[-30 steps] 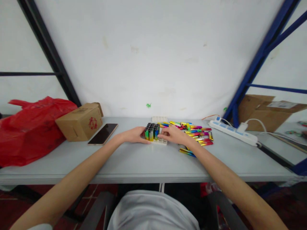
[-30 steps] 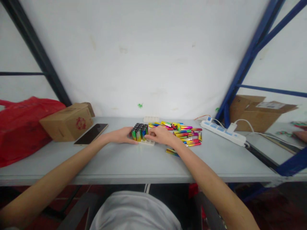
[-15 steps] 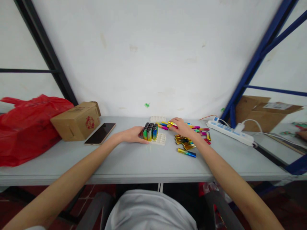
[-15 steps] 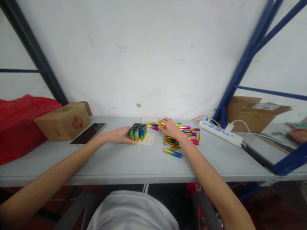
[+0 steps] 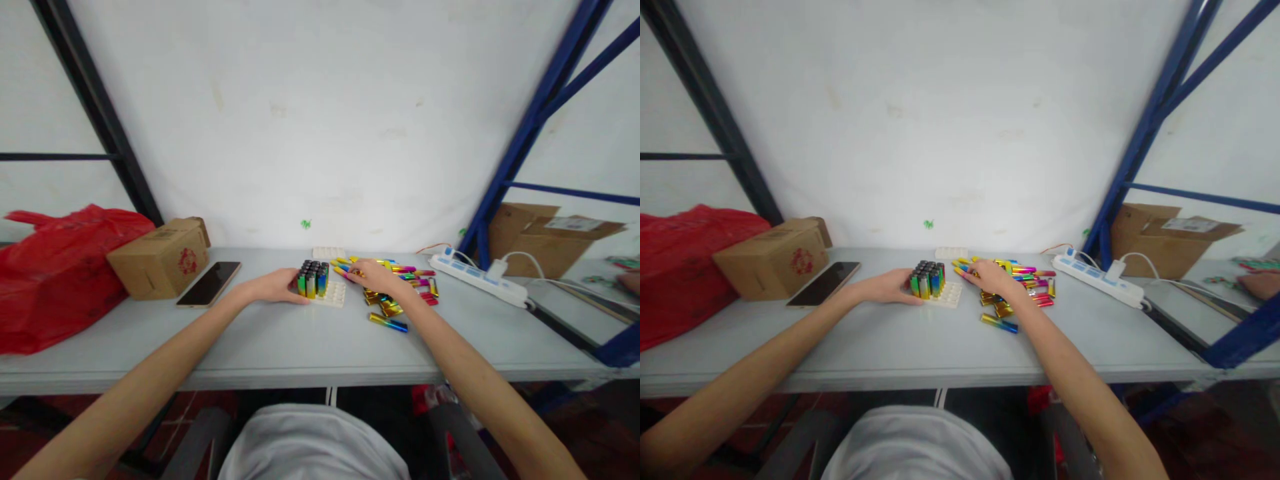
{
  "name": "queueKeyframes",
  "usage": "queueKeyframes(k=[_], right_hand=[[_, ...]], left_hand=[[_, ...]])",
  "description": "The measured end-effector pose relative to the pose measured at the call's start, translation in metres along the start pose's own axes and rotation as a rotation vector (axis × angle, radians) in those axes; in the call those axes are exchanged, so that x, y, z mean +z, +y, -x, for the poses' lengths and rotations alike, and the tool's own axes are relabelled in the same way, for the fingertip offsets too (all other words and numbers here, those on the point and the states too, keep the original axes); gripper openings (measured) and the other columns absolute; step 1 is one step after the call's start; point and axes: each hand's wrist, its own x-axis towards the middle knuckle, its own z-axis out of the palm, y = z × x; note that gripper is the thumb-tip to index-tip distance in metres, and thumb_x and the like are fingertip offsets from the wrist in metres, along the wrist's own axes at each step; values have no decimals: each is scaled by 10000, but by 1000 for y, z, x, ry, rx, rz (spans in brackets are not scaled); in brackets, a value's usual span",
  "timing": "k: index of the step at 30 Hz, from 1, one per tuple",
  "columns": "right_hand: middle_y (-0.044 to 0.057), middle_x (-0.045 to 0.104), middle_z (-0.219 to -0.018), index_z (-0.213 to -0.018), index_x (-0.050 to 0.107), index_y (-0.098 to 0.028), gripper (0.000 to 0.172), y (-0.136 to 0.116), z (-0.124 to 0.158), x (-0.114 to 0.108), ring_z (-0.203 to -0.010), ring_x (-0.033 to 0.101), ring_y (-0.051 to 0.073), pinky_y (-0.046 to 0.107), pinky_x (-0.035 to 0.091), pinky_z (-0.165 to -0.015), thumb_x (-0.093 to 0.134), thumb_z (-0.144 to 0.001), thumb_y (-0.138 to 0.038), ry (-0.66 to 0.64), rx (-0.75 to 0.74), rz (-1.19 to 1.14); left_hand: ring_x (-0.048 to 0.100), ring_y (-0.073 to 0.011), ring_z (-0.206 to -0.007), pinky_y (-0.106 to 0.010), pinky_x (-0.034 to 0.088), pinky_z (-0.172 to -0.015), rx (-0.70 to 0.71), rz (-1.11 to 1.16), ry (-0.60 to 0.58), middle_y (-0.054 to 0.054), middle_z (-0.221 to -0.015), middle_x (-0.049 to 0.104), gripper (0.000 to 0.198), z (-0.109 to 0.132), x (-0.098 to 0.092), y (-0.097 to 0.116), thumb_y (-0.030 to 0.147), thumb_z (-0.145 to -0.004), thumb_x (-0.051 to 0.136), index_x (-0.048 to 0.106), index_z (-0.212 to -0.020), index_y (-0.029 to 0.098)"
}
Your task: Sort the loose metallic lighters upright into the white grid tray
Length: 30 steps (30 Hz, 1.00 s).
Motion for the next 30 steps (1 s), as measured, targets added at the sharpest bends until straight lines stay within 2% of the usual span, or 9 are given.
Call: queueKeyframes(k=[3, 5, 8, 13, 18, 21, 26, 30], right_hand=[[160, 714, -1208, -1201, 705, -138, 375, -2, 0, 4, -1123, 661, 268, 358, 466, -993, 498, -1044, -408, 75, 15, 13], [165, 695, -1258, -1245, 683, -138, 376, -3, -1, 7, -1163, 644, 270, 359, 454, -1012, 513, -1037, -401, 73, -1, 28], [154, 713, -1210, -1187, 707, -149, 331, -5, -4, 10, -1130, 654, 277, 347, 465, -969, 599, -991, -393, 5, -2, 76], [124, 744, -1079, -1077, 721, -151, 259, -9, -6, 7, -978, 682, 249, 312, 471, -852, 653, -954, -369, -34, 103, 92], [124, 747, -987, -957, 723, -151, 206, -7, -3, 7, -922, 678, 256, 324, 471, -819, 673, -939, -350, -52, 119, 73], [130, 743, -1000, -944, 703, -154, 187, -8, -2, 9, -940, 674, 261, 329, 468, -832, 644, -957, -331, -50, 110, 93], [112, 743, -1001, -1089, 634, -163, 191, -16, 0, 4, -899, 676, 234, 298, 448, -782, 606, -986, -321, 74, 168, 22], [70, 731, -922, -1144, 595, -182, 224, -20, -2, -4, -819, 657, 206, 278, 425, -728, 598, -983, -337, 269, 201, -118]], left_hand=[[669, -253, -956, -315, 523, -831, 10, 3, 3, -71, -1122, 732, 690, 0, 0, 0, 668, -738, 749, 639, -1201, 167], [669, -257, -952, -314, 523, -816, -6, -11, 20, -77, -1117, 731, 706, 1, 0, 1, 664, -730, 756, 631, -1212, 162], [669, -264, -966, -319, 522, -830, 0, -10, 24, -85, -1132, 730, 694, 1, 0, 1, 641, -735, 762, 635, -1214, 154], [671, -253, -961, -305, 521, -831, 42, 24, 14, -68, -1129, 737, 677, -1, 1, -4, 648, -736, 762, 653, -1202, 169], [671, -233, -888, -285, 518, -783, 33, 15, 44, -61, -1039, 745, 678, -2, 3, -8, 678, -713, 767, 664, -1144, 165], [668, -223, -850, -276, 513, -759, 40, 22, 47, -51, -985, 745, 661, -1, 3, -8, 682, -706, 771, 670, -1107, 166], [675, -230, -876, -284, 520, -779, 30, 33, 37, -61, -1029, 747, 656, -2, 2, -6, 653, -713, 780, 664, -1132, 162], [677, -248, -969, -299, 524, -845, 46, 39, 13, -76, -1134, 740, 651, -2, 2, -4, 604, -745, 776, 644, -1202, 160]])
